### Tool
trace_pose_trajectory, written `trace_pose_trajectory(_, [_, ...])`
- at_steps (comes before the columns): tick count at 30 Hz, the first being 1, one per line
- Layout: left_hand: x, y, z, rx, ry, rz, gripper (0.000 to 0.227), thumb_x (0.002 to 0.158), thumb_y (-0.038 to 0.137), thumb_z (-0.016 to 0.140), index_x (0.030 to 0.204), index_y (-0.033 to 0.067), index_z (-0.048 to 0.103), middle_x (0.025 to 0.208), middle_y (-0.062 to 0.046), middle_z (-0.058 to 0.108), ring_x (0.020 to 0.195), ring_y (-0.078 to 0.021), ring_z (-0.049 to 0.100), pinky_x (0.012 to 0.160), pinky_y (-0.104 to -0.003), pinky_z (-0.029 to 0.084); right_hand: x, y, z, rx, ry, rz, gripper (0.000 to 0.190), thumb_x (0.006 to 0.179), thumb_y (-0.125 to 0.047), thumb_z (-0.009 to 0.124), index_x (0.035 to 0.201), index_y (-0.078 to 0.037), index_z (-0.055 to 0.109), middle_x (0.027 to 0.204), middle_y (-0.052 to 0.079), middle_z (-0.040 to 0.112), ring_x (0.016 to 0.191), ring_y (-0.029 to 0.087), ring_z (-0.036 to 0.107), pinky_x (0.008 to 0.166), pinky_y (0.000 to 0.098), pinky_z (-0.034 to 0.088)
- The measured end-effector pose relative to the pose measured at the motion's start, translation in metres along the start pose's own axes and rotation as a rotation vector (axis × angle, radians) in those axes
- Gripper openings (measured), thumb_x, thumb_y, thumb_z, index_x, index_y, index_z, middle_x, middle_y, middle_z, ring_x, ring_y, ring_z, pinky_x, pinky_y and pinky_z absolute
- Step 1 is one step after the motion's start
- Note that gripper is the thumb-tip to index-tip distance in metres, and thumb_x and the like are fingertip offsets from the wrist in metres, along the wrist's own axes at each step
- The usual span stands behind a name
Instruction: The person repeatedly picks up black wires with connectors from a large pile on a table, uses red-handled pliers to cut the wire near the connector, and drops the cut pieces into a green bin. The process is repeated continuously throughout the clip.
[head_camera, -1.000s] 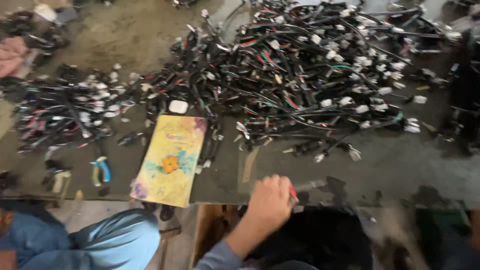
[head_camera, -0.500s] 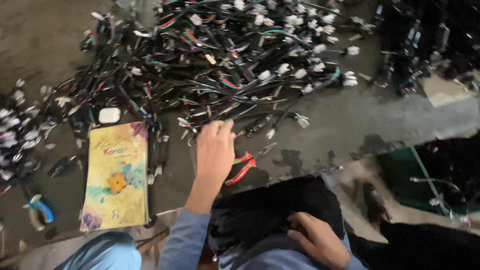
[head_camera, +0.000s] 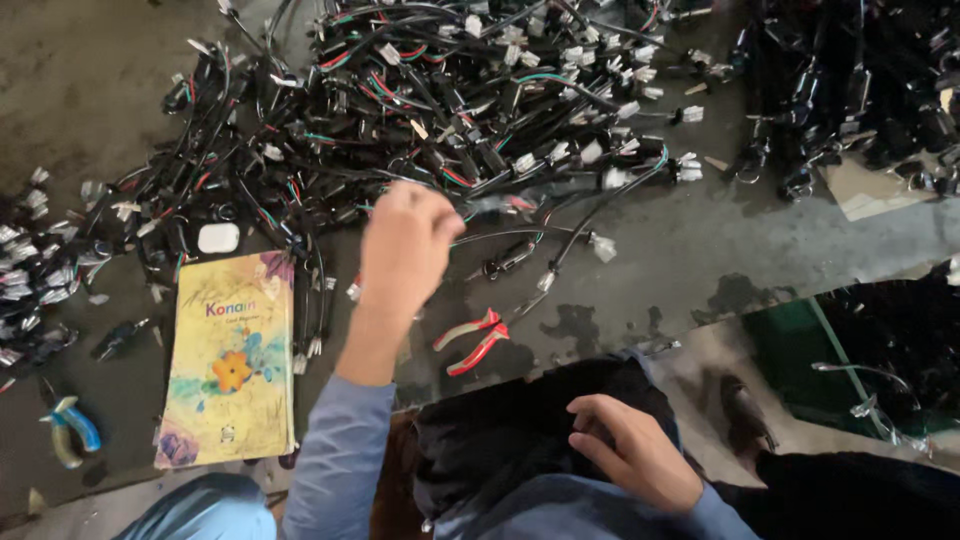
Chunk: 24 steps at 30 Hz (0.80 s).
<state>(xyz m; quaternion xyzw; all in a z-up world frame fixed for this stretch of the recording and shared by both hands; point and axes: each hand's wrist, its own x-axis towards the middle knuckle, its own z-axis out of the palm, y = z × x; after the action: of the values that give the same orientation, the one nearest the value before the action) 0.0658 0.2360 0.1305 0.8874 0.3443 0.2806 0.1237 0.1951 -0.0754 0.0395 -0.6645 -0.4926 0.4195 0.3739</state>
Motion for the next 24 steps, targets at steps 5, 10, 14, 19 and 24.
trace_pose_trajectory(5, [-0.013, 0.048, -0.050, -0.035, 0.048, 0.101, 0.005, 0.095, 0.016, 0.068, 0.097, 0.0113, 0.068, 0.088, -0.011, 0.064, 0.082, -0.0342, 0.066, 0.071, -0.045, 0.052, 0.002, -0.010, 0.005, 0.154, -0.047, -0.001, 0.031, 0.088, -0.014, 0.073, 0.116, -0.006, 0.064, 0.090, 0.006, 0.073, 0.079, 0.018, 0.072, 0.073, 0.0323, 0.059])
trace_pose_trajectory(10, [-0.045, 0.096, -0.091, -0.059, -0.348, 0.165, 0.007, 0.090, 0.017, 0.070, 0.090, 0.0105, 0.068, 0.085, -0.009, 0.066, 0.085, -0.0305, 0.066, 0.072, -0.043, 0.049, 0.013, -0.040, -0.014, -0.168, 0.509, -0.311, 0.049, 0.082, -0.015, 0.076, 0.124, -0.001, 0.055, 0.110, 0.014, 0.063, 0.089, 0.022, 0.059, 0.081, 0.0335, 0.050])
trace_pose_trajectory(14, [-0.066, 0.095, -0.096, -0.121, -0.263, 0.323, 0.013, 0.085, 0.018, 0.070, 0.097, 0.0149, 0.069, 0.098, -0.004, 0.068, 0.100, -0.0261, 0.065, 0.089, -0.045, 0.045, 0.023, -0.050, -0.032, -0.308, 0.502, -0.575, 0.066, 0.079, -0.017, 0.077, 0.133, 0.001, 0.045, 0.130, 0.023, 0.055, 0.124, 0.031, 0.051, 0.104, 0.0413, 0.041])
trace_pose_trajectory(19, [-0.111, 0.082, -0.044, -0.114, 0.161, 0.011, 0.043, 0.088, 0.024, 0.069, 0.127, 0.0093, 0.061, 0.120, -0.015, 0.067, 0.115, -0.0275, 0.062, 0.098, -0.040, 0.046, 0.022, -0.040, -0.006, 0.313, -0.027, 0.071, 0.041, 0.088, -0.010, 0.079, 0.122, -0.006, 0.055, 0.099, 0.011, 0.059, 0.091, 0.013, 0.055, 0.084, 0.0296, 0.048])
trace_pose_trajectory(24, [-0.162, 0.079, 0.025, -1.356, -0.124, -0.721, 0.053, 0.097, 0.027, 0.059, 0.144, 0.0064, 0.045, 0.125, -0.009, 0.068, 0.110, -0.0187, 0.064, 0.097, -0.035, 0.051, 0.017, -0.022, 0.010, 0.501, -0.151, 0.004, 0.032, 0.094, -0.002, 0.064, 0.122, -0.007, 0.051, 0.110, 0.006, 0.050, 0.101, 0.013, 0.050, 0.090, 0.0284, 0.044])
